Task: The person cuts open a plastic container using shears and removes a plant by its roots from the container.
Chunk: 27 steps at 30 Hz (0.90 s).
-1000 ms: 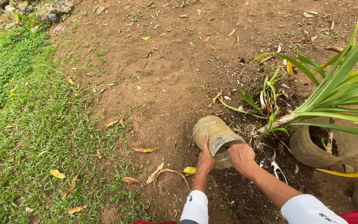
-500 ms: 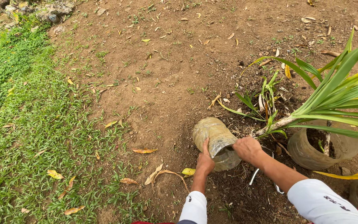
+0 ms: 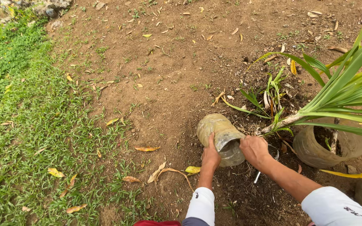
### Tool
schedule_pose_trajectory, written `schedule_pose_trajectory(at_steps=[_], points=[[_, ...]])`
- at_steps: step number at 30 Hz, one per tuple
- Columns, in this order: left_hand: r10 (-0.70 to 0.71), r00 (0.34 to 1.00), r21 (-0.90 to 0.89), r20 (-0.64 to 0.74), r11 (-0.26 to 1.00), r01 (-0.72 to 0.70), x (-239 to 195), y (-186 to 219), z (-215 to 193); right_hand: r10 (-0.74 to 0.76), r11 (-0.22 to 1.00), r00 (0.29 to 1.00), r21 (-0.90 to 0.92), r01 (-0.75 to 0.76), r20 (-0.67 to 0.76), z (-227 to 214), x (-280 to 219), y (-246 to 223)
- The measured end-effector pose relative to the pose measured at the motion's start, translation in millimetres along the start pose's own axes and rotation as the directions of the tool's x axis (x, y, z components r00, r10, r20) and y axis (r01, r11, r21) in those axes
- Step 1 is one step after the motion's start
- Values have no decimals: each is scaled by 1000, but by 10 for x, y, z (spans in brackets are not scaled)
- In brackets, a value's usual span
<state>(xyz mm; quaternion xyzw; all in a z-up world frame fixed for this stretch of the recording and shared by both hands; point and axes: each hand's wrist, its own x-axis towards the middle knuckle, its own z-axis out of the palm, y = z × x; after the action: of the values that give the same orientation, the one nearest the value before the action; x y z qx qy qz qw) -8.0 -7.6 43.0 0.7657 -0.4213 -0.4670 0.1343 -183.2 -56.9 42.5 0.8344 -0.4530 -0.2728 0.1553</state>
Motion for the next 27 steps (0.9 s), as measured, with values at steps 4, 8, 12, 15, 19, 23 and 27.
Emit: schedule_pose_trajectory(at_steps=[4, 8, 12, 15, 19, 23, 27], points=[[63, 995, -34, -82, 997, -66, -8, 18, -103, 54, 984, 990, 178, -31, -129, -183, -258, 137], [147, 951, -66, -271, 983, -171, 16, 40, -331, 123, 858, 991, 497, -130, 47, -228, -326, 230], [224, 880, -51, -419, 962, -269, -58, 171, -323, 261, 382, 931, 913, 143, -255, 59, -192, -29], [351, 848, 87, -397, 934, -346, -119, 112, -220, -16, -375, 921, 852, -366, 388, 256, -300, -271], [564, 664, 302, -490, 825, -478, 24, -30, -36, -165, -653, 895, 635, -414, 414, 498, -611, -246], [802, 277, 519, -529, 564, -642, 205, -127, -38, -318, -670, 827, 507, -542, 463, 806, -795, 155], [818, 301, 550, -491, 558, -622, 315, -60, -86, -248, -736, 834, 463, -493, 493, 882, -917, 388]])
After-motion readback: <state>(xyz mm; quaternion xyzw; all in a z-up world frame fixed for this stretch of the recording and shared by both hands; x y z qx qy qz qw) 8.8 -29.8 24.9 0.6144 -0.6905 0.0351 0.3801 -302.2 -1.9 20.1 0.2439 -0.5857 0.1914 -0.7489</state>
